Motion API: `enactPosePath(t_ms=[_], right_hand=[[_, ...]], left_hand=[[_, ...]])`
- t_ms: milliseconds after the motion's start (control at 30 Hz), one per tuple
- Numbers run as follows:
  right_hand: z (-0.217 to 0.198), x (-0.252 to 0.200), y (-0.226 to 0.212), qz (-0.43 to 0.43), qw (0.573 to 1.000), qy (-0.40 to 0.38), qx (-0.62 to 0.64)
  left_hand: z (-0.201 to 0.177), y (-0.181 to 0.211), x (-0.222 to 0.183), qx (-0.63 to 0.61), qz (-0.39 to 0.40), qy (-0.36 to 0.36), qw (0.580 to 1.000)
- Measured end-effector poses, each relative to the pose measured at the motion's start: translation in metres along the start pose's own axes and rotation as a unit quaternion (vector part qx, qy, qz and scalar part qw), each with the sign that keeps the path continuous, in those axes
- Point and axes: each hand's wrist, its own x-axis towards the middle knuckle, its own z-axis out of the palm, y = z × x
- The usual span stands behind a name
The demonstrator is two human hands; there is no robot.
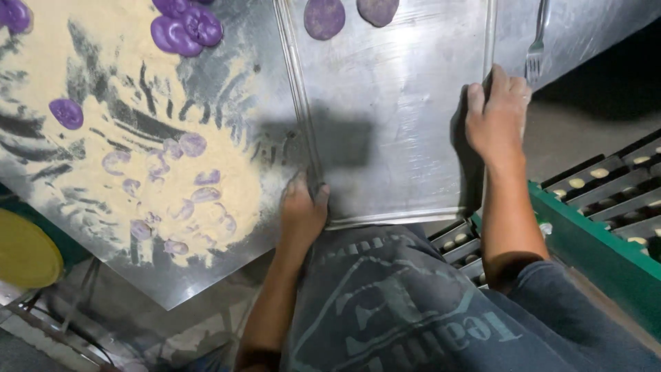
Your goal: Shaping purple dough into small round balls and placing them onto a baking tray.
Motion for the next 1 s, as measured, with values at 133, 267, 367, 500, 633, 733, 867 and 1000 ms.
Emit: enactPosePath(t_ms=[133, 267, 367, 500, 633, 733, 867, 1000], right_hand=[[0.012, -0.014, 0.003, 0.018, 0.999, -0.018, 0.045], [0.011, -0.013, -0.002, 0.013, 0.998, -0.047, 0.046], [0.02, -0.021, -0.006, -0.02, 0.998, -0.059, 0.012], [0.022, -0.03, -0.043, -0.092, 0.994, -0.009, -0.059], [0.033, -0.061, -0.154, -0.141, 0.986, 0.009, 0.085], [0.049, -0.097, -0.272, -0.245, 0.941, -0.002, 0.234], [0.133, -0.096, -0.328, -0.326, 0.935, -0.039, 0.136], [0.191, -0.059, -0.347, -0.307, 0.945, -0.034, 0.108]], left_hand=[[0.013, -0.005, -0.019, 0.0, -0.054, -0.005, 0.999], [0.049, -0.052, -0.024, -0.036, 0.026, 0.024, 0.999], [0.046, -0.06, -0.033, 0.022, 0.056, 0.075, 0.995], [-0.006, -0.031, -0.033, -0.135, 0.071, 0.08, 0.985], [0.028, -0.063, -0.018, -0.523, 0.066, -0.009, 0.85], [0.019, -0.064, -0.016, -0.784, -0.011, -0.148, 0.602], [-0.102, -0.111, -0.085, -0.778, 0.034, -0.095, 0.62], [-0.152, -0.283, -0.078, -0.44, 0.108, 0.295, 0.841]])
